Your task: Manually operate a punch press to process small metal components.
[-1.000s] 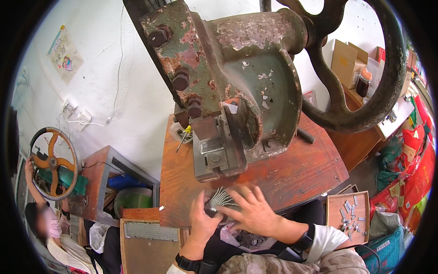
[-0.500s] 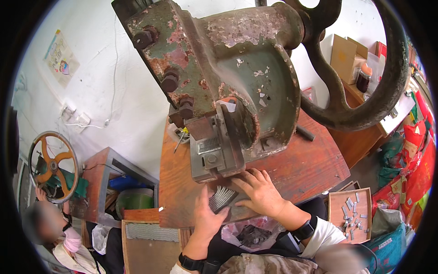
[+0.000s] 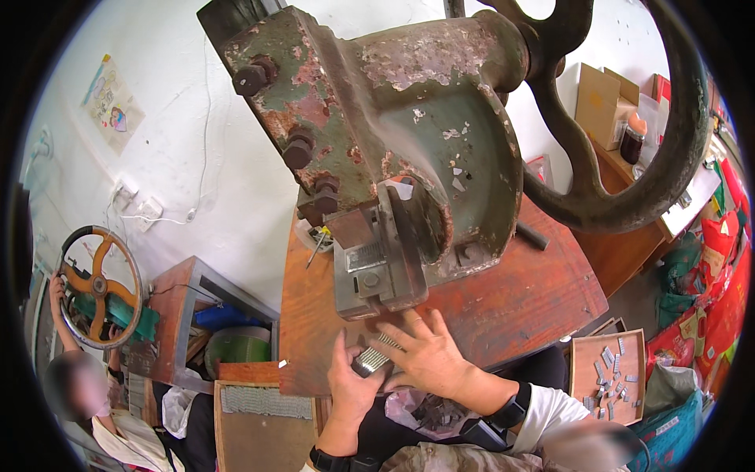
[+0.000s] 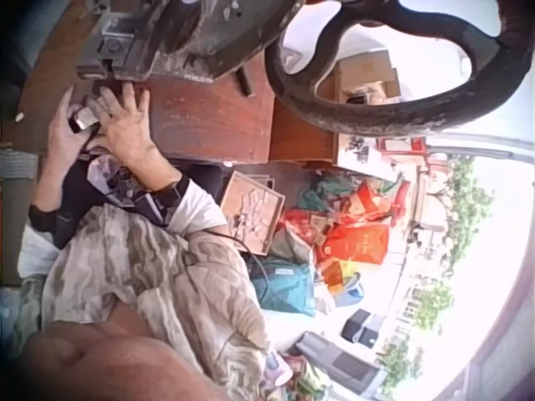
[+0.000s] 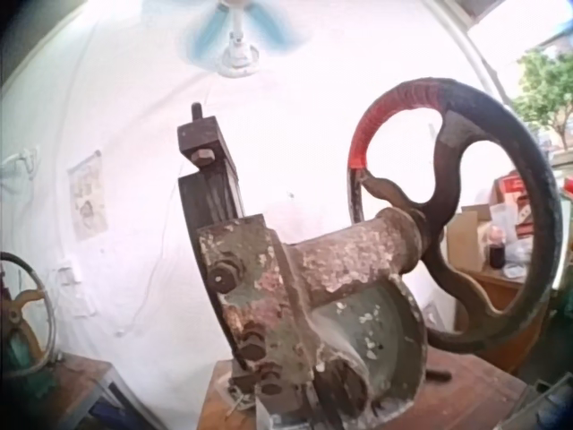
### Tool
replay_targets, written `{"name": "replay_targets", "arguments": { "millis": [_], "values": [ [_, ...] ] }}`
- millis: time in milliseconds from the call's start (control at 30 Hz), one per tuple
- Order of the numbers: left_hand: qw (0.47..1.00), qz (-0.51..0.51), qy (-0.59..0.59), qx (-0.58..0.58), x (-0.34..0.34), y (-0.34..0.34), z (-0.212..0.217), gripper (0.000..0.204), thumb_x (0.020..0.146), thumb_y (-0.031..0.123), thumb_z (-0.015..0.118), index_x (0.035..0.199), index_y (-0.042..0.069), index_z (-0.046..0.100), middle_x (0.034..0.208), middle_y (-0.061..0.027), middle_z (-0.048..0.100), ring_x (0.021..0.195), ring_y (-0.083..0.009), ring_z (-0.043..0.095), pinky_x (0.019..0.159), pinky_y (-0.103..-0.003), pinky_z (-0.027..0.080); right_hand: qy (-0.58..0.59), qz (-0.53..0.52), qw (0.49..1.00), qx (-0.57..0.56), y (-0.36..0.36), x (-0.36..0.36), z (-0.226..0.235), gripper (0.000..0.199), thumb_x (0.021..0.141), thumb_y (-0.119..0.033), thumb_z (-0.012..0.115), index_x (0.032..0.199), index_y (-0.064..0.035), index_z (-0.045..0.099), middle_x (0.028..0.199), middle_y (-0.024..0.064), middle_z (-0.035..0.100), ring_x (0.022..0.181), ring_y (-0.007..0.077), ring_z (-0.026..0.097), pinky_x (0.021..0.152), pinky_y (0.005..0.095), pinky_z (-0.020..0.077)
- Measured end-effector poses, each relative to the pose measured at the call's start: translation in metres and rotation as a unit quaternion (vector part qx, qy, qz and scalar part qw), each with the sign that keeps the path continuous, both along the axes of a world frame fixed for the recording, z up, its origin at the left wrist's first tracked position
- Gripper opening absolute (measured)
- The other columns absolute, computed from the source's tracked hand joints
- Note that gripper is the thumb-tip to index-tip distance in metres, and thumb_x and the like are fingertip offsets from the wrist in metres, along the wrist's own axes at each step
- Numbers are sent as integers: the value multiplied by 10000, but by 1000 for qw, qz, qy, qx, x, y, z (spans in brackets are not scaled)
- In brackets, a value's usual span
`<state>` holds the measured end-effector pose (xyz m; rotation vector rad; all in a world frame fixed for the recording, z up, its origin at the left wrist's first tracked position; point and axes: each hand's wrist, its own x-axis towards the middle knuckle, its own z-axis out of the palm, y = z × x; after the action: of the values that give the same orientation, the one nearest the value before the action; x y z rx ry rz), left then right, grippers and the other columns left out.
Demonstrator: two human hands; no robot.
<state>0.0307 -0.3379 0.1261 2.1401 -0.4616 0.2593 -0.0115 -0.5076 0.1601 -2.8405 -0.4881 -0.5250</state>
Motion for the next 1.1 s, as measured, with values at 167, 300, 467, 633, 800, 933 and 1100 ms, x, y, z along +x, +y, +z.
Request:
{"name": "replay_targets", "arguments": {
  "millis": [167,300,467,633,800,933,1100],
  "values": [
    [998,-7,57,-21,-2,-1,2,855,593,73,794,1327,-14,365,976,-162,589,925,-316,574,831,-399,457,-10,-37,999,11,-5,-1,-5,791,588,-567,694,1274,-205,539,1313,42,482,1224,358,384,919,536,336],
    [999,-13,38,-15,-1,-2,1,841,591,69,791,1318,-14,376,977,-158,588,924,-313,572,830,-397,457,-15,-81,997,6,-3,-1,-12,791,586,-563,696,1270,-198,540,1316,70,476,1223,356,384,917,535,337],
    [998,-4,68,-15,-2,-3,3,810,594,74,789,1303,14,403,983,-151,589,936,-305,569,832,-396,457,-21,16,1000,9,-2,-12,1,736,597,-546,704,1242,-222,561,1365,76,415,1210,358,390,927,559,332],
    [1000,-10,28,1,-2,-1,4,721,589,84,798,1228,31,469,998,-150,594,945,-306,569,826,-395,462,-12,-68,998,-6,-13,-19,1,744,585,-540,710,1240,-221,565,1336,66,436,1204,356,395,918,553,344],
    [1000,1,9,-1,-4,-4,9,590,582,89,804,1112,39,549,979,-141,603,930,-317,565,808,-399,463,-7,-96,995,19,-14,-17,-4,752,588,-553,703,1232,-189,566,1318,85,444,1194,364,402,917,532,348],
    [999,-31,-30,6,-3,-5,14,474,582,70,791,1014,41,598,915,-127,607,885,-328,553,775,-406,456,-31,-32,999,18,-1,-15,1,749,592,-580,687,1217,-181,578,1324,99,443,1193,371,402,917,540,338],
    [999,-35,-35,20,-2,-3,14,457,579,68,786,998,43,605,906,-128,609,871,-331,547,766,-410,452,-32,-64,997,12,-7,-15,-5,760,581,-568,702,1224,-180,578,1323,107,444,1191,371,405,918,545,336]
  ]
}}
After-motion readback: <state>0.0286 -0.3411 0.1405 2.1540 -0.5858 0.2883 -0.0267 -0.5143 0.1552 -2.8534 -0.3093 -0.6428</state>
